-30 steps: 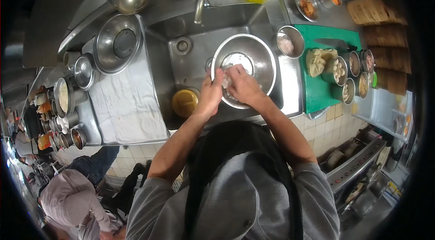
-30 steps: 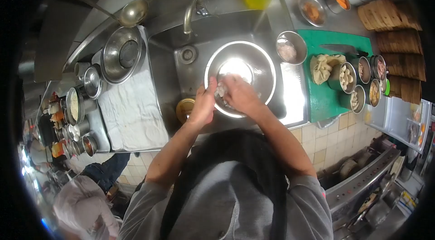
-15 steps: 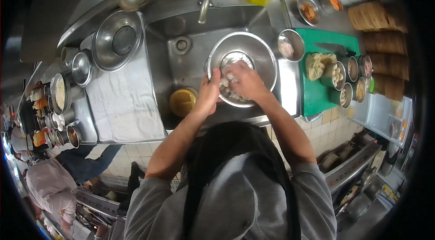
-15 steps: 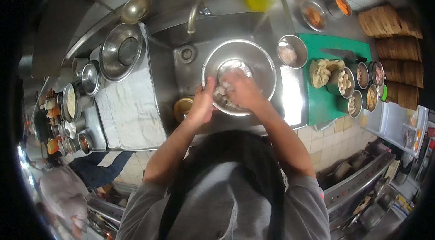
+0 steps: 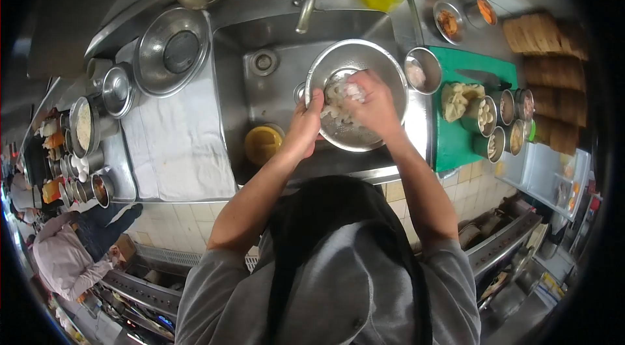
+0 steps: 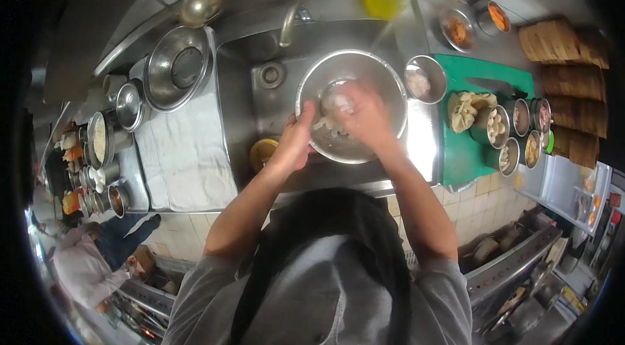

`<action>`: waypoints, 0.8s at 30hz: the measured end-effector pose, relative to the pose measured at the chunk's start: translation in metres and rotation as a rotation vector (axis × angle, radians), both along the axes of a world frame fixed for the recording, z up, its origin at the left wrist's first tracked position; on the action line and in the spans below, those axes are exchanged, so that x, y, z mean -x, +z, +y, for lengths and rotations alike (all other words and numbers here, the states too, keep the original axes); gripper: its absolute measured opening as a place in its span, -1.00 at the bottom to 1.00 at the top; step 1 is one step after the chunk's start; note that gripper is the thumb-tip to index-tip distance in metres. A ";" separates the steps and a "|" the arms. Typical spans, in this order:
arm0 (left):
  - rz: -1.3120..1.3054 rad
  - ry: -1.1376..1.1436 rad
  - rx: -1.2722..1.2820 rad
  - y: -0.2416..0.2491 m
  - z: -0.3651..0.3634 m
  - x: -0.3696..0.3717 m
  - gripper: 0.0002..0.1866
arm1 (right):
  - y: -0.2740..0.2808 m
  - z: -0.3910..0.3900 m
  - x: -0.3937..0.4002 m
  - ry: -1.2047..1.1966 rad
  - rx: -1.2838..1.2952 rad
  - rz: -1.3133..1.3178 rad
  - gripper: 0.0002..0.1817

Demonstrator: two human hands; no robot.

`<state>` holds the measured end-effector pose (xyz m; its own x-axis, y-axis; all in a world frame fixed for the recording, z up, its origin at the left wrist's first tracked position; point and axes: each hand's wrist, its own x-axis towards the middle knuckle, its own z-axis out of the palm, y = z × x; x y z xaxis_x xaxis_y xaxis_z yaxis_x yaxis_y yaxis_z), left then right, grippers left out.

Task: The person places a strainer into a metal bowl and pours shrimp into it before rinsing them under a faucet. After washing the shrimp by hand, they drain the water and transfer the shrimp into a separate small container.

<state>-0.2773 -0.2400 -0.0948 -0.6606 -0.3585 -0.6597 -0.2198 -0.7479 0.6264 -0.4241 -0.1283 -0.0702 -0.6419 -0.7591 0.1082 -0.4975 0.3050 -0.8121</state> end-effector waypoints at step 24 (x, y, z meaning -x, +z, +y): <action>-0.064 0.005 -0.062 -0.013 -0.002 0.035 -0.18 | -0.010 0.065 0.161 -0.396 0.405 -0.337 -0.75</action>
<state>-0.3122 -0.2416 -0.1083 -0.6149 -0.3187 -0.7213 -0.2537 -0.7861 0.5636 -0.5853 -0.0632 -0.0806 -0.9128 -0.4004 0.0799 -0.1088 0.0500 -0.9928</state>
